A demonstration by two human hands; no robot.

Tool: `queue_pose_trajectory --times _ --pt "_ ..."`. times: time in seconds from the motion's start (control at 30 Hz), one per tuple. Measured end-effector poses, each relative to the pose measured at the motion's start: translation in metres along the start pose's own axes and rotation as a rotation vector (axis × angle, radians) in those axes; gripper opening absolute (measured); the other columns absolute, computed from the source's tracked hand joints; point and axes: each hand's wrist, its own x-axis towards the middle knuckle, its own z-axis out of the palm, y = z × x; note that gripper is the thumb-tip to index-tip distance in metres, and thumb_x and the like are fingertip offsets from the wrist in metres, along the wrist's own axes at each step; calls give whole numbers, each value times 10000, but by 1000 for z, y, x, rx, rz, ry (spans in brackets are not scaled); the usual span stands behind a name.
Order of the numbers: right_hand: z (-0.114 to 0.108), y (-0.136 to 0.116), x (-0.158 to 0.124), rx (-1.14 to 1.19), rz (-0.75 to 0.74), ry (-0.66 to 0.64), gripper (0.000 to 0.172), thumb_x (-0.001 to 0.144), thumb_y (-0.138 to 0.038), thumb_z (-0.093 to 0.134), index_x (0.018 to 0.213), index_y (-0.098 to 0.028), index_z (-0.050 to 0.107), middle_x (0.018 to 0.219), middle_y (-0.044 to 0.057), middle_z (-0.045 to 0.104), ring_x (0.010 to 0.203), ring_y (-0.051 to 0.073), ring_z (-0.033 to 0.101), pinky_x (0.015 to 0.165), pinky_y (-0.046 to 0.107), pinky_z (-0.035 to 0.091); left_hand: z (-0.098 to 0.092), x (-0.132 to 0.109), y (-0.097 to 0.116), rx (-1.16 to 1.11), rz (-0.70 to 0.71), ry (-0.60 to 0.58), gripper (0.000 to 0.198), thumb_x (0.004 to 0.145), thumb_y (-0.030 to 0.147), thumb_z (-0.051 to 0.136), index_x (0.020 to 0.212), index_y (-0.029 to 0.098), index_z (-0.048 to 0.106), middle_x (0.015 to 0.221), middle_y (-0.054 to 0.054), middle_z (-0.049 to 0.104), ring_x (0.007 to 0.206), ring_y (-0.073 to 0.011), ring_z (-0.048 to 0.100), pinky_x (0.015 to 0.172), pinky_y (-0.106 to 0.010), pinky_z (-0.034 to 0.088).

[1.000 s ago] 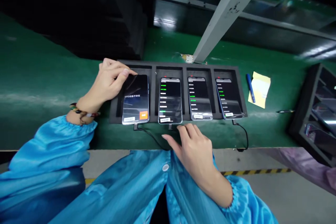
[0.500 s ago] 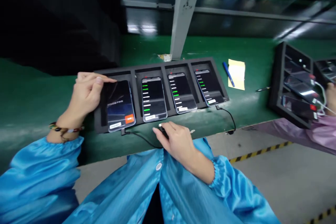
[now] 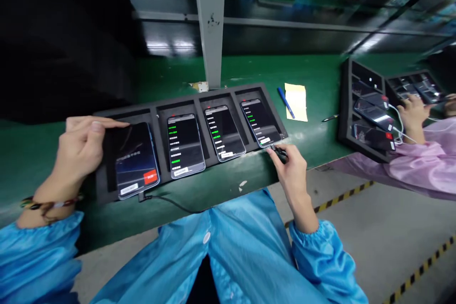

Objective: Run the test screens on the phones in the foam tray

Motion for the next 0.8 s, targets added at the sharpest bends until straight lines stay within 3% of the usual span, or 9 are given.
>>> queue_pose_trajectory --times 0.1,0.3,0.37,0.47,0.53,0.63,0.7,0.8 --pt "0 -3 0 -9 7 -60 440 1079 -628 641 1150 -219 786 1036 90 823 879 231 742 837 356 581 0 -1 0 -16 -16 14 508 1157 522 361 1161 346 837 1256 -33 805 1299 -339 663 1251 -618 420" --pt "4 -10 -3 -26 21 -49 417 1067 -618 642 1037 -237 809 902 68 829 773 227 762 750 330 580 -1 -1 1 -40 -61 22 461 1124 500 395 1117 419 848 1278 23 816 1310 -347 684 1279 -621 409" --pt "-11 -7 -4 -23 12 -65 433 1059 -643 653 991 -241 799 868 62 816 737 223 742 717 333 571 -1 -1 2 -48 -82 38 455 1111 497 408 1082 423 857 1261 33 825 1301 -349 695 1280 -608 414" --pt "-53 4 4 -77 6 -52 453 1066 -677 630 992 -250 759 865 67 781 724 232 710 681 360 546 0 -1 1 -59 -98 45 440 1092 498 435 1047 417 865 1236 27 834 1281 -354 706 1271 -595 427" --pt "-87 11 18 -136 -30 -83 505 1048 -755 600 1033 -269 736 915 96 774 789 273 732 697 402 552 0 -1 1 -63 -108 52 433 1090 504 444 1042 417 865 1223 19 834 1279 -353 700 1263 -592 437" --pt "-125 12 54 -250 -69 -138 577 1034 -847 550 908 -301 687 805 109 717 684 261 678 631 431 483 0 -1 1 -66 -117 59 423 1094 511 448 1045 421 858 1206 18 832 1281 -348 683 1255 -596 449" --pt "-136 6 85 -321 -158 -153 639 1028 -887 513 767 -310 594 691 88 632 605 228 584 607 443 417 -1 -1 2 -63 -108 51 431 1100 514 440 1043 405 853 1192 10 831 1263 -343 679 1244 -599 454" --pt "-130 -8 138 -384 -378 -174 713 1045 -913 414 675 -309 494 682 92 571 729 242 563 702 464 430 -1 2 4 -53 -87 43 478 1119 528 400 1029 365 840 1172 -27 829 1219 -336 674 1207 -593 465"
